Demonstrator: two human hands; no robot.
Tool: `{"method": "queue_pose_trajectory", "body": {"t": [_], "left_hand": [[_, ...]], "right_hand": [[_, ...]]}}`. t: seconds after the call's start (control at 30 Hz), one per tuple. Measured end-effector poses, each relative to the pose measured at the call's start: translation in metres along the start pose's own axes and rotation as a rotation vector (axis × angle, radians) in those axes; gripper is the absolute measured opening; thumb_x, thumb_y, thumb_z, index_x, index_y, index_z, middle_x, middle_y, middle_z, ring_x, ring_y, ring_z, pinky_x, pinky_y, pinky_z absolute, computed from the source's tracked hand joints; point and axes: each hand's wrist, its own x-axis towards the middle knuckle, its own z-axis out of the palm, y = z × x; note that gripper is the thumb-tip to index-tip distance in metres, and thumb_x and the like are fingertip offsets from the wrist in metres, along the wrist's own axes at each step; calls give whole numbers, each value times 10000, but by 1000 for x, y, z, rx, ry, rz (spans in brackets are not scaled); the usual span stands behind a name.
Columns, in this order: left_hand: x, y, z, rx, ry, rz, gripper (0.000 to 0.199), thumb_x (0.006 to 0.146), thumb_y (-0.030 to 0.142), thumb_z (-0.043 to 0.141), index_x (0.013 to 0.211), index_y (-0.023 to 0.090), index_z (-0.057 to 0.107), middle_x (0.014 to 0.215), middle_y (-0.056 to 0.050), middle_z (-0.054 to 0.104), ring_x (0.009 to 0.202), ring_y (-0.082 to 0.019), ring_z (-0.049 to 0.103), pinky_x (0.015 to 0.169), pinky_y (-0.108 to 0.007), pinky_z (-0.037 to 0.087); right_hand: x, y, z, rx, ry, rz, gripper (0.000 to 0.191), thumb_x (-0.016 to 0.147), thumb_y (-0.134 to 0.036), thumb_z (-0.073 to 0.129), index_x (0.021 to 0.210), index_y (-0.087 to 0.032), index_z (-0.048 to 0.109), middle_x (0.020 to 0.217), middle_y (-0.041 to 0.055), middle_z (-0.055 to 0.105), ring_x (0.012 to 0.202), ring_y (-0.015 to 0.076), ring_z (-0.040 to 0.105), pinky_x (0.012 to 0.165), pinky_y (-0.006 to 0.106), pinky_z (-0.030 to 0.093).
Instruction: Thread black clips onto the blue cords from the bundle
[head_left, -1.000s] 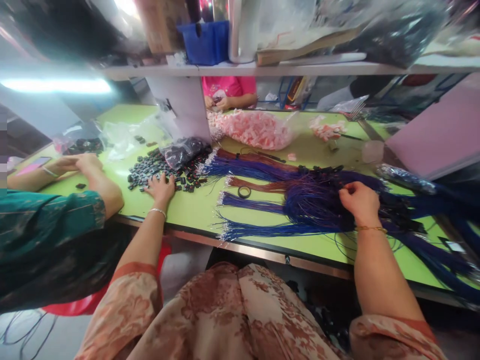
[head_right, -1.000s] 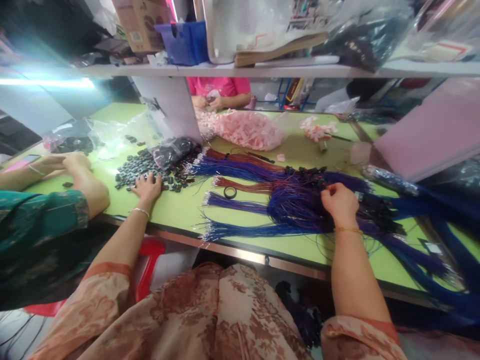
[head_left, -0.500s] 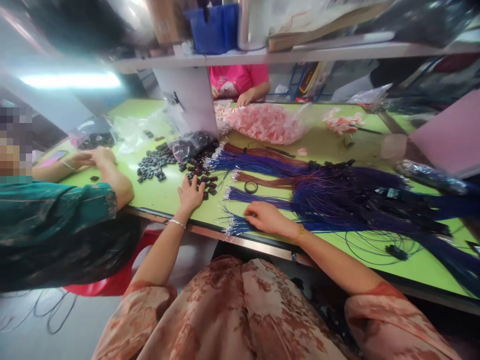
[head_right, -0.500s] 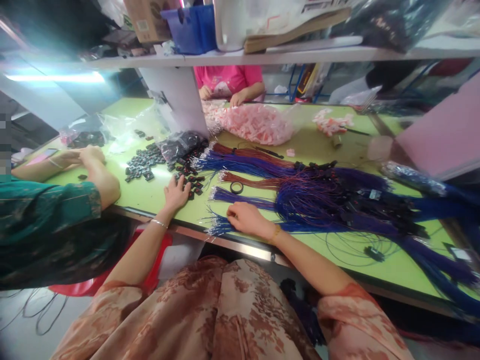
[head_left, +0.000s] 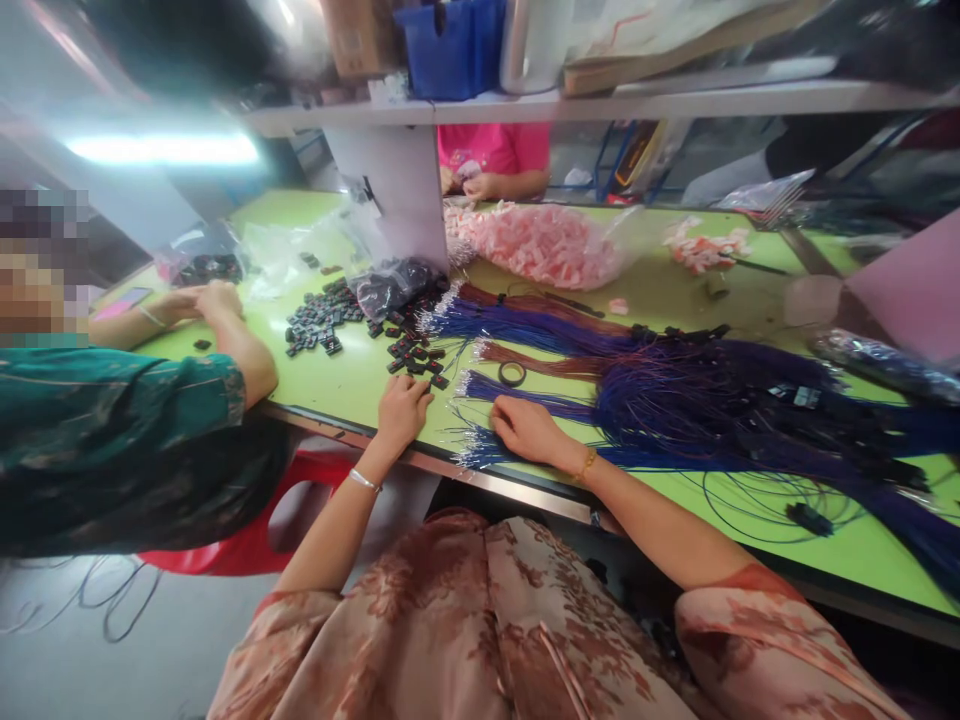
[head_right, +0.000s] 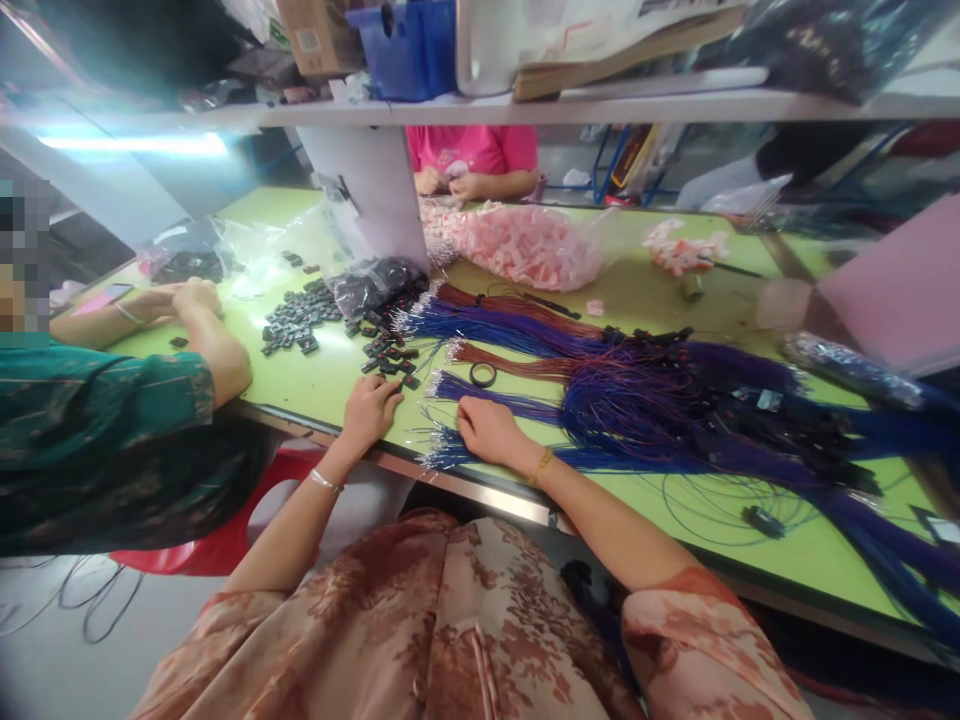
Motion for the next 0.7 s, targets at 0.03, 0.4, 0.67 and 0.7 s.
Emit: {"method": "queue_pose_trajectory", "body": {"t": [0.03, 0.4, 0.67, 0.7], "left_hand": [[1, 4, 0, 15, -28, 1, 258, 879, 314, 458, 981, 199, 665, 976, -127, 578, 986, -283, 515, 869, -395, 414], [-9, 21, -19, 40, -176, -66, 164, 854, 318, 510, 908, 197, 608, 956, -82, 535, 809, -205, 572, 746, -328, 442], [-23, 0, -37, -202, -164, -47, 136, 781, 183, 523, 879, 178, 617, 863, -59, 586, 808, -197, 556, 785, -344, 444], [-23, 1, -37, -257, -146, -119, 117, 768, 192, 548, 859, 178, 620, 803, -44, 585, 759, -187, 551, 756, -338, 444]], "right_hand": [[1, 1, 0, 40, 11, 10, 82, 847, -197, 479, 808, -177, 549, 723, 22, 597, 626, 127, 481, 581, 235, 283], [28, -22, -10, 569, 73, 35, 108, 777, -241, 520, 796, -155, 583, 668, -25, 561, 577, 87, 448, 550, 207, 343], [35, -33, -8, 654, 102, 33, 119, 757, -257, 548, 732, -149, 590, 648, -23, 563, 581, 80, 438, 563, 199, 348], [34, -33, -8, 650, 110, 45, 121, 754, -258, 549, 725, -148, 591, 641, -23, 563, 575, 79, 435, 556, 198, 343]]}}
